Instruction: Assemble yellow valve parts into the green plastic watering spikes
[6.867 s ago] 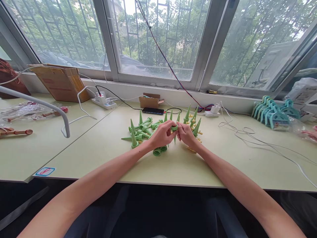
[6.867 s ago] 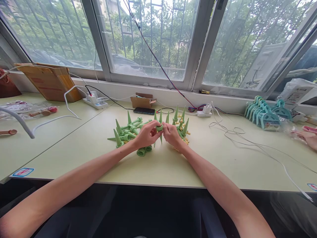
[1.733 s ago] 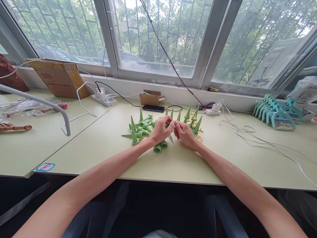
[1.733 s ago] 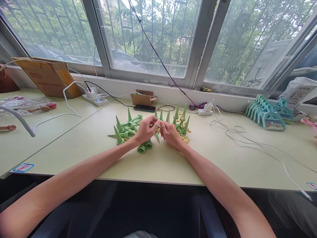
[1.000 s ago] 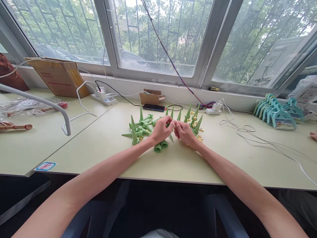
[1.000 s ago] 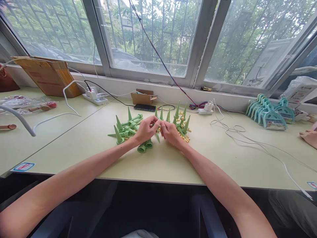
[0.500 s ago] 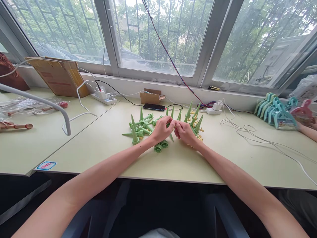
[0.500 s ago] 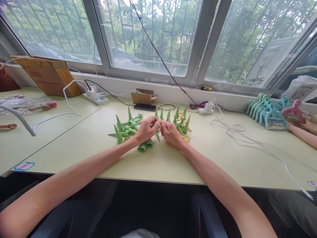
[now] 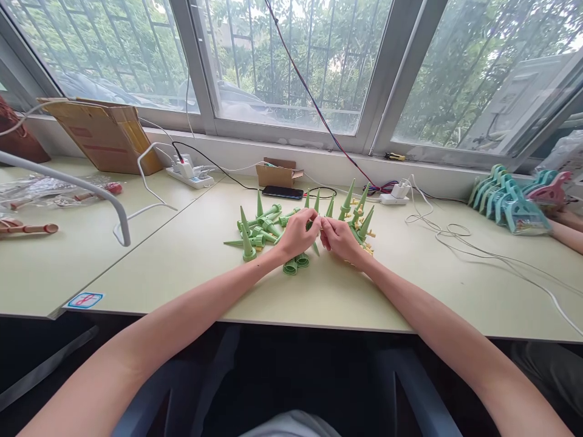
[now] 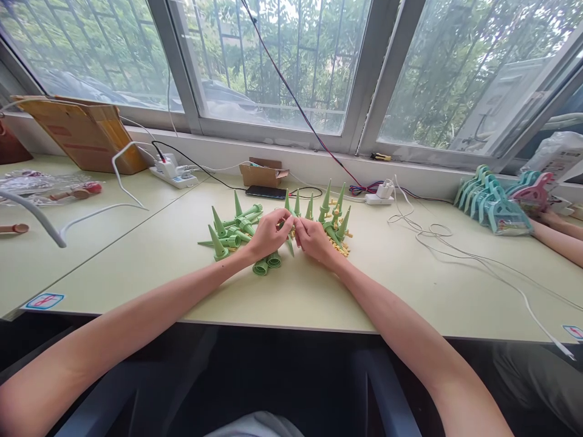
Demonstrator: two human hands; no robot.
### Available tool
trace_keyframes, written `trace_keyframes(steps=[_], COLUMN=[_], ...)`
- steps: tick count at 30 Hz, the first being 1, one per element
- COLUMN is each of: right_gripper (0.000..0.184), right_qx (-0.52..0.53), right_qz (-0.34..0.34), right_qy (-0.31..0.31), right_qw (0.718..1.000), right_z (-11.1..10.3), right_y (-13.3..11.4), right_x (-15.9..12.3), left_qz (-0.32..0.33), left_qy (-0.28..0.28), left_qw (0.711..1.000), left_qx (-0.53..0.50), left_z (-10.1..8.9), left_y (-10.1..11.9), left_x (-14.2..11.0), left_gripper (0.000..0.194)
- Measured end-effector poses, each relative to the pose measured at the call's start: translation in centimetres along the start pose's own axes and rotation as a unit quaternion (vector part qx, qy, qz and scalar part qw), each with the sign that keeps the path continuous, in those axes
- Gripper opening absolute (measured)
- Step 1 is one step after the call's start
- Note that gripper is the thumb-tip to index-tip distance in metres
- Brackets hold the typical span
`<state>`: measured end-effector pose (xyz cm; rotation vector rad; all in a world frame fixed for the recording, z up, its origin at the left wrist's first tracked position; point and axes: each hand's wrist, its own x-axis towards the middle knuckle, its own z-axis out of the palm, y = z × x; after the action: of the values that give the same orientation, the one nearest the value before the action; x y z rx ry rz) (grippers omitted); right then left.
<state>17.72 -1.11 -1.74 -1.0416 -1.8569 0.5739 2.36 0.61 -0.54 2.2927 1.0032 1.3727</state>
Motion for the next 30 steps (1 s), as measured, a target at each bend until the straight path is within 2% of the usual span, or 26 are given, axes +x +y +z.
trace_keyframes(steps=[19, 30], right_gripper=[0.053, 0.050], right_qx=[-0.008, 0.023], right_qz=[-0.016, -0.011], right_qy=[-0.004, 0.014], right_qw=[1.000, 1.000], right_z=[-0.17, -0.06], right_y=[0.06, -0.05], right_x=[0.04, -0.01], left_qz=[0.001, 0.030], left_qy=[-0.007, 0.006], left_qw=[1.000, 0.999], left_qx=[0.000, -0.013], left_z=[-0.10, -0.04], left_y=[0.24, 0.02], left_x=[0.01, -0.10], left_gripper=[0.021, 0.011])
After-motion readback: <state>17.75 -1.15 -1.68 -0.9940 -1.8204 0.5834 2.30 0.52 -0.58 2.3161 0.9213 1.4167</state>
